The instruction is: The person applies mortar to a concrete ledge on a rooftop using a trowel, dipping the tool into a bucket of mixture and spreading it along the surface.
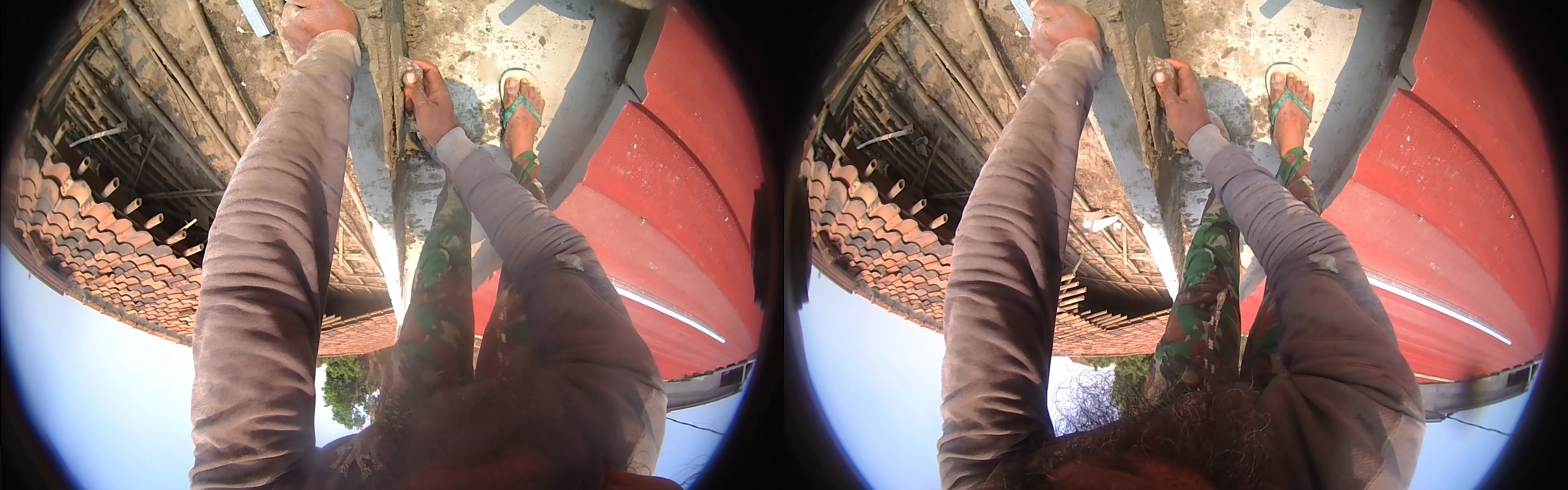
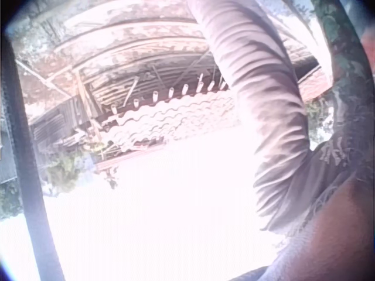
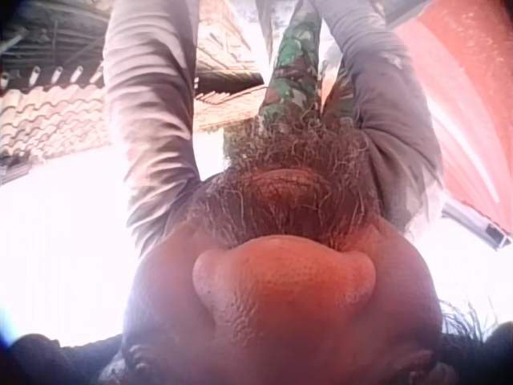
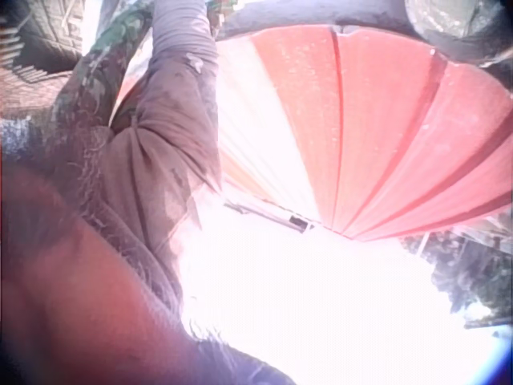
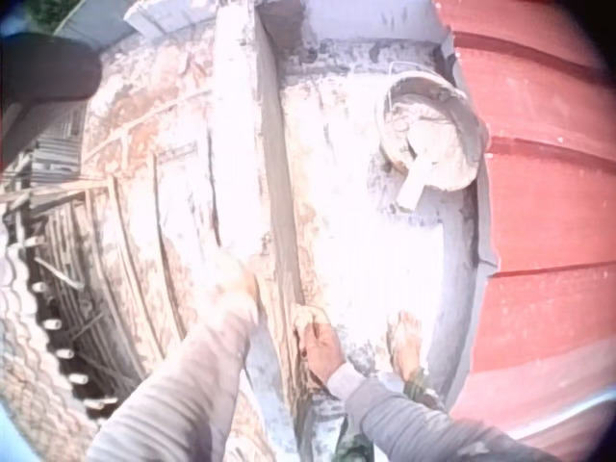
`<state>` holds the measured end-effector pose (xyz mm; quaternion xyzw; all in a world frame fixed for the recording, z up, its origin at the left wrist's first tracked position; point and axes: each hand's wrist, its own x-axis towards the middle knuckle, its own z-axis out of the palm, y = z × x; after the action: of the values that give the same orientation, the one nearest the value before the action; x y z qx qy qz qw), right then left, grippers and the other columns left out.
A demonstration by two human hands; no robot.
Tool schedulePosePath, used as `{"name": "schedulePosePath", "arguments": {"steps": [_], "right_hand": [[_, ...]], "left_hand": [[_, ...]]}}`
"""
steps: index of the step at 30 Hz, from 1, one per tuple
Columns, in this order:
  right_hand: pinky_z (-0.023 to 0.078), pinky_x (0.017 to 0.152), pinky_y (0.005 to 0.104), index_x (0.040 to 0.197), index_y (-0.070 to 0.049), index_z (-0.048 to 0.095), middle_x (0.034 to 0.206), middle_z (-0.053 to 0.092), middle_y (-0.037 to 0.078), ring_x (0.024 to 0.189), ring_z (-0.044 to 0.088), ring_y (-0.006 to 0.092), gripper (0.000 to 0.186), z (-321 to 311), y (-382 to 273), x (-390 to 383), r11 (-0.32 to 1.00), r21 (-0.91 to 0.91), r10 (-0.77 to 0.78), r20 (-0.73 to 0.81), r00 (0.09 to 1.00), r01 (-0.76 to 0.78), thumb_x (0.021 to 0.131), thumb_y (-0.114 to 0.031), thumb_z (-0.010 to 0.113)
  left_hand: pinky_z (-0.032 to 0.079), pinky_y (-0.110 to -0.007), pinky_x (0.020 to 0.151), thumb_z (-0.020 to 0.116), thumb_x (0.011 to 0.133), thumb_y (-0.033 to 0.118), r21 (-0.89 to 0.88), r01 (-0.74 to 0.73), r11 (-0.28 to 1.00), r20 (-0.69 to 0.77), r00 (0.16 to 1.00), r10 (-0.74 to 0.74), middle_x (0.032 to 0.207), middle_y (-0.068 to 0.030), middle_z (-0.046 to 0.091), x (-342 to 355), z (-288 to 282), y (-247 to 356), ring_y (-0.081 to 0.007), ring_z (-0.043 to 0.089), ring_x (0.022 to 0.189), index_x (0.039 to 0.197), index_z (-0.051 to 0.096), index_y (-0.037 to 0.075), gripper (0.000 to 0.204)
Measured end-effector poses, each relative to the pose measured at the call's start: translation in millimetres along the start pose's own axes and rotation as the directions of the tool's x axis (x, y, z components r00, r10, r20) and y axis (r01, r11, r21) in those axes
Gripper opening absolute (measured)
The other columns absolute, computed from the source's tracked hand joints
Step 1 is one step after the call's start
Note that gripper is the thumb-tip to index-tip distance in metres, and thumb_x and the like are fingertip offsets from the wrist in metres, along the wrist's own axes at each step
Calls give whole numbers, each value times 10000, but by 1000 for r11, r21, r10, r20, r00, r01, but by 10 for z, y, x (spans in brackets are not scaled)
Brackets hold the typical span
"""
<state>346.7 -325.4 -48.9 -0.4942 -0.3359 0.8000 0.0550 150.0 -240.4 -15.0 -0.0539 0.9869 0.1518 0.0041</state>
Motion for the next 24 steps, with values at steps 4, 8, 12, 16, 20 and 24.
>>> {"name": "schedulePosePath", "arguments": {"steps": [4, 8, 12, 16, 20, 24], "right_hand": [[500, 674, 282, 1420, -80, 474, 873, 550, -5, 727, 537, 90, 476, 8, -614, 597, 941, 37, -336, 22, 941, 336, 1062, -373, 586], [535, 752, 342, 1340, -58, 547, 967, 645, 78, 836, 626, 189, 353, 195, -915, 550, 993, 117, -25, -76, 997, 34, 1056, -268, 564], [497, 658, 277, 1404, -100, 495, 883, 562, 0, 721, 536, 96, 440, 139, -115, -70, 1000, 13, 11, -126, 992, -10, 1061, -356, 595], [509, 671, 288, 1397, -104, 497, 927, 586, 23, 749, 559, 114, 398, 63, 471, -815, 947, 156, 303, -136, 943, -282, 1062, -295, 596], [516, 669, 297, 1445, -65, 430, 958, 588, 47, 760, 575, 128, 436, 35, 103, -844, 960, 247, 173, -163, 971, -130, 1053, -174, 584], [540, 775, 351, 1420, -10, 425, 1118, 638, 129, 878, 652, 214, 449, 284, -1007, -258, 953, -106, -298, -161, 941, 284, 1018, -93, 608]], "left_hand": [[482, -474, 955, 331, 1046, 527, -24, -25, 999, 11, 1000, 26, 1086, -256, 700, -21, 12, 33, -410, 648, 992, 1076, 705, -28, 670], [474, -467, 968, 330, 1048, 537, -66, -29, 997, 48, 998, 32, 1109, -241, 697, 9, 21, -15, -388, 644, 1010, 1112, 695, -13, 664], [465, -459, 980, 328, 1050, 547, -149, -25, 989, 125, 991, 43, 1133, -225, 695, 47, 5, -31, -366, 640, 1027, 1149, 685, 1, 659], [456, -451, 993, 326, 1052, 557, -295, 58, 954, 286, 958, 30, 1157, -209, 692, 156, 8, -136, -344, 635, 1045, 1185, 675, 16, 657], [448, -443, 1006, 324, 1054, 567, -471, 329, 819, 553, 833, -17, 1180, -194, 690, 380, -51, -467, -322, 631, 1063, 1221, 665, 31, 657], [439, -436, 1018, 323, 1055, 577, -525, 545, 654, 682, 729, -60, 1204, -178, 687, 447, -310, -1070, -300, 627, 1080, 1258, 654, 45, 659]]}}
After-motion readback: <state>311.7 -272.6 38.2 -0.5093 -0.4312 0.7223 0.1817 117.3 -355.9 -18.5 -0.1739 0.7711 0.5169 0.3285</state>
